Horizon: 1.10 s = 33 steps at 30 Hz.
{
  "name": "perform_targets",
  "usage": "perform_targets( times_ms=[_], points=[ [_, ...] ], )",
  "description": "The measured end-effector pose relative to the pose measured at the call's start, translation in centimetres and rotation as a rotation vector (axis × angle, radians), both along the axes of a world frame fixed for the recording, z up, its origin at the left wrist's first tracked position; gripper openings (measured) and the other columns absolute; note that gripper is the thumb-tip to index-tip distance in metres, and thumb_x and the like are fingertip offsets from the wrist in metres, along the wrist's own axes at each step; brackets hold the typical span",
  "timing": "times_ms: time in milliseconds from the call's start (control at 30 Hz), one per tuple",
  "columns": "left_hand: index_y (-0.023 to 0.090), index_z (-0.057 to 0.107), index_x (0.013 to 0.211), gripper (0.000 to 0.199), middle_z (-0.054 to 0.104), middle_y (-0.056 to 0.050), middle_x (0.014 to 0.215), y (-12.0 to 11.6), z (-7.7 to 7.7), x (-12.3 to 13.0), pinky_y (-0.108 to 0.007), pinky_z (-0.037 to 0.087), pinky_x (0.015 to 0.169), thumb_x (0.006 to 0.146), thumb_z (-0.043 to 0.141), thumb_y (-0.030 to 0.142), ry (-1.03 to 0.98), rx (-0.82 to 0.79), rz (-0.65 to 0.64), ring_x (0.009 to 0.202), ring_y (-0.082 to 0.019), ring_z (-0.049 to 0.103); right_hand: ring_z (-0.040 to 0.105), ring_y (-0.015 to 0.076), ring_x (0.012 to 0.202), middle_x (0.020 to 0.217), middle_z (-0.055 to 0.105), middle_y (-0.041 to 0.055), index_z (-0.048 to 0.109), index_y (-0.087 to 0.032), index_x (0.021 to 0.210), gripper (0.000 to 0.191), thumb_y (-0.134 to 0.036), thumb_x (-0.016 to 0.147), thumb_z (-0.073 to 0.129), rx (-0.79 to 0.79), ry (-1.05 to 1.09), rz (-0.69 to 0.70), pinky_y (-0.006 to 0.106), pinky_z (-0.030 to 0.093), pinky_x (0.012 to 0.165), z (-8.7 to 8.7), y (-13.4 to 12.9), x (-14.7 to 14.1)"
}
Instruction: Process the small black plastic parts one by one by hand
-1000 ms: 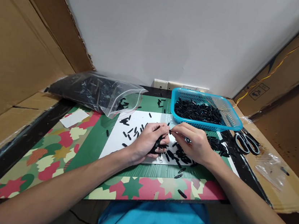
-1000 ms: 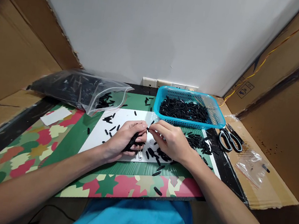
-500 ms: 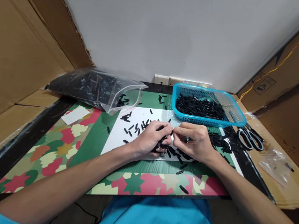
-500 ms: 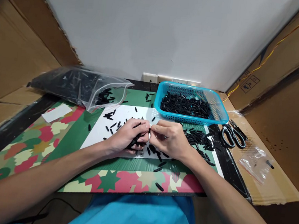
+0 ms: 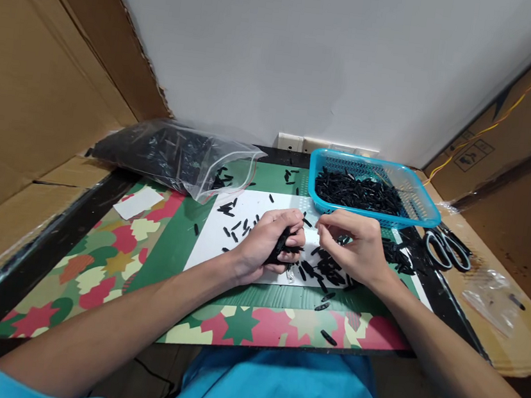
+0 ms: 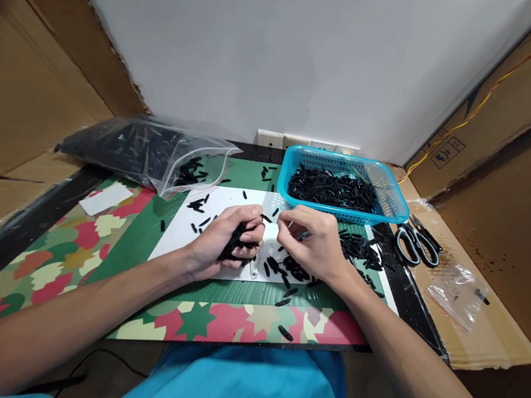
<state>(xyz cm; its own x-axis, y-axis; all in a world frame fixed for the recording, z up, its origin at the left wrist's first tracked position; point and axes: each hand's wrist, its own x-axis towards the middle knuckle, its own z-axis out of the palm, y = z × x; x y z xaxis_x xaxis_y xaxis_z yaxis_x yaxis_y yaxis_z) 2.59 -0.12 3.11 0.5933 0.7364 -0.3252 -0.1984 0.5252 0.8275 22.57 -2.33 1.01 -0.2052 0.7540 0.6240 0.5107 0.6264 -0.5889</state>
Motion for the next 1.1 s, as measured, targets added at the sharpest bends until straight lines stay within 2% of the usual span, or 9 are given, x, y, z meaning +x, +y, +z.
perform_targets(
  times_ms=[133,367,600,800,867,933,1033,1100],
  points=[
    [0.022,0.044,0.077,0.039,0.04,0.009,0.063,0.1,0.2,-0.2,-0.009,0.019,0.029,0.09,0.072,0.046,-0.052,-0.033,-0.002,0.04,-0.004,0.031,0.07,0.0142,0.06,0.079,0.073,0.0026,0.074,-0.02,0.097,0.017,-0.031,0.105,0.064,-0.194,0.099,0.102,0.023,0.051,0.051,-0.1,0.0,0.0],
    [0.022,0.044,0.077,0.038,0.04,0.009,0.064,0.0,0.1,-0.2,-0.009,0.02,0.03,0.091,0.07,0.046,-0.065,-0.063,0.0,0.04,-0.004,0.032,0.072,0.0143,0.057,0.075,0.072,0.001,0.073,-0.02,0.097,0.018,-0.033,0.106,0.066,-0.206,0.162,0.121,0.024,0.053,0.053,-0.4,-0.1,-0.4],
    [0.022,0.044,0.077,0.04,0.041,0.009,0.064,-0.1,0.0,-0.3,-0.009,0.02,0.03,0.09,0.072,0.047,-0.052,-0.051,0.0,0.04,-0.004,0.032,0.071,0.0144,0.061,0.081,0.073,0.0016,0.073,-0.021,0.097,0.013,-0.03,0.105,0.067,-0.116,0.15,0.095,0.026,0.056,0.057,-0.2,-0.2,-0.4],
    [0.023,0.044,0.078,0.04,0.04,0.009,0.064,-0.1,0.0,-0.3,-0.009,0.018,0.031,0.088,0.073,0.048,-0.057,-0.075,-0.011,0.04,-0.004,0.032,0.067,0.0171,0.067,0.081,0.074,0.0035,0.07,-0.022,0.094,0.013,-0.021,0.104,0.062,0.145,-0.048,0.014,0.032,0.051,0.064,0.1,-0.2,-0.3],
    [0.023,0.044,0.078,0.039,0.04,0.009,0.065,-0.2,0.0,-0.3,-0.009,0.017,0.03,0.087,0.073,0.047,-0.06,-0.091,-0.008,0.04,-0.004,0.031,0.066,0.018,0.068,0.079,0.074,0.0034,0.069,-0.022,0.092,0.014,-0.019,0.103,0.062,0.277,-0.155,-0.054,0.036,0.047,0.068,0.3,0.1,0.5],
    [0.023,0.043,0.077,0.04,0.04,0.009,0.065,-0.1,0.0,-0.2,-0.01,0.017,0.03,0.086,0.074,0.046,-0.069,-0.105,-0.003,0.04,-0.004,0.031,0.064,0.0191,0.07,0.077,0.073,0.0027,0.068,-0.023,0.09,0.014,-0.019,0.103,0.063,0.379,-0.239,-0.207,0.039,0.043,0.074,0.5,0.6,1.6],
    [0.023,0.042,0.076,0.04,0.039,0.009,0.065,-0.1,-0.1,-0.2,-0.01,0.018,0.03,0.085,0.075,0.045,-0.09,-0.12,0.018,0.041,-0.005,0.032,0.064,0.0259,0.086,0.09,0.077,0.0062,0.07,-0.023,0.095,0.01,-0.025,0.104,0.066,0.388,-0.372,-0.54,0.044,0.04,0.084,0.7,1.5,3.1],
    [0.023,0.042,0.077,0.039,0.038,0.009,0.066,0.0,-0.2,-0.3,-0.01,0.018,0.03,0.086,0.074,0.044,-0.107,-0.123,0.044,0.042,-0.005,0.032,0.062,0.0305,0.097,0.103,0.078,0.0098,0.072,-0.023,0.101,0.008,-0.03,0.104,0.068,0.372,-0.433,-0.643,0.047,0.04,0.087,0.8,1.9,3.4]
  ],
)
